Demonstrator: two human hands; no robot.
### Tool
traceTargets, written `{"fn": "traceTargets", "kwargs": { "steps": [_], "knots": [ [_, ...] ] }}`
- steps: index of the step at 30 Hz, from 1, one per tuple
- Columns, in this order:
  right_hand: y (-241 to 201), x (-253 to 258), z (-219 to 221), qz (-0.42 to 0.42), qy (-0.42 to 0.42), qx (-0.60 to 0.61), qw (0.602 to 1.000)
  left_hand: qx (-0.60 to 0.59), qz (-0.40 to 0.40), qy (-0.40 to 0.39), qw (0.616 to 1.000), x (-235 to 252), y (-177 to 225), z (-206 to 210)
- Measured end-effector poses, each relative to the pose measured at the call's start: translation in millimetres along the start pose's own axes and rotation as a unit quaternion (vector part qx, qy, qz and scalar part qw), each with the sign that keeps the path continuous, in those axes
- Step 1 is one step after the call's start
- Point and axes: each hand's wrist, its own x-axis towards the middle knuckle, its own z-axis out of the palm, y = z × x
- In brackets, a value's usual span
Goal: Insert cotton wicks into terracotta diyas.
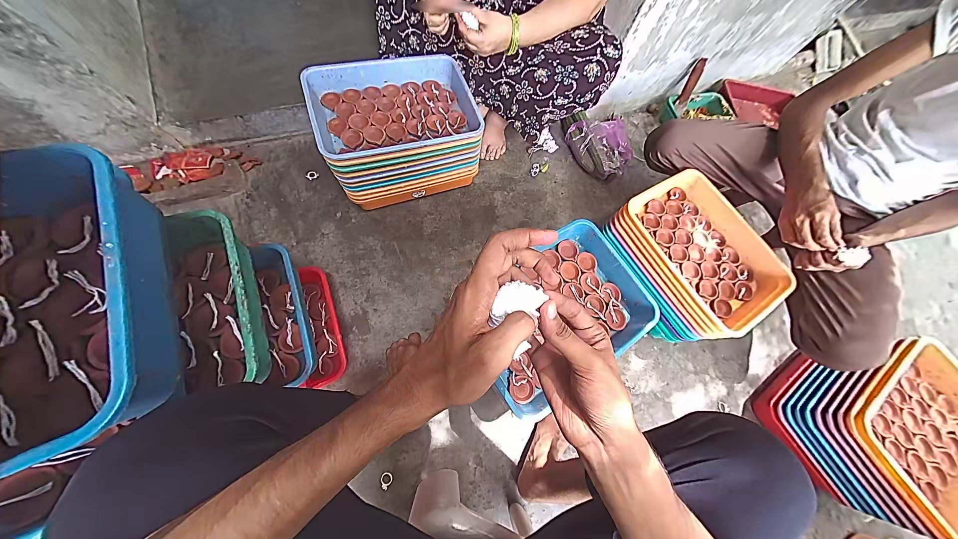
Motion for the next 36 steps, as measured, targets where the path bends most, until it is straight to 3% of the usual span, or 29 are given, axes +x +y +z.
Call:
{"fn": "traceTargets", "kwargs": {
  "steps": [17,36],
  "knots": [
    [-1.6,3.1,-4.2,-0.028,-0.075,-0.017,0.997,-0.014,0.004,-0.013,1.000,-0.1,-0.1,-0.3],
    [-2.8,6.8,-7.9,-0.086,-0.098,-0.096,0.987,-0.008,0.015,-0.022,1.000,0.4,-0.8,-0.1]
  ]
}}
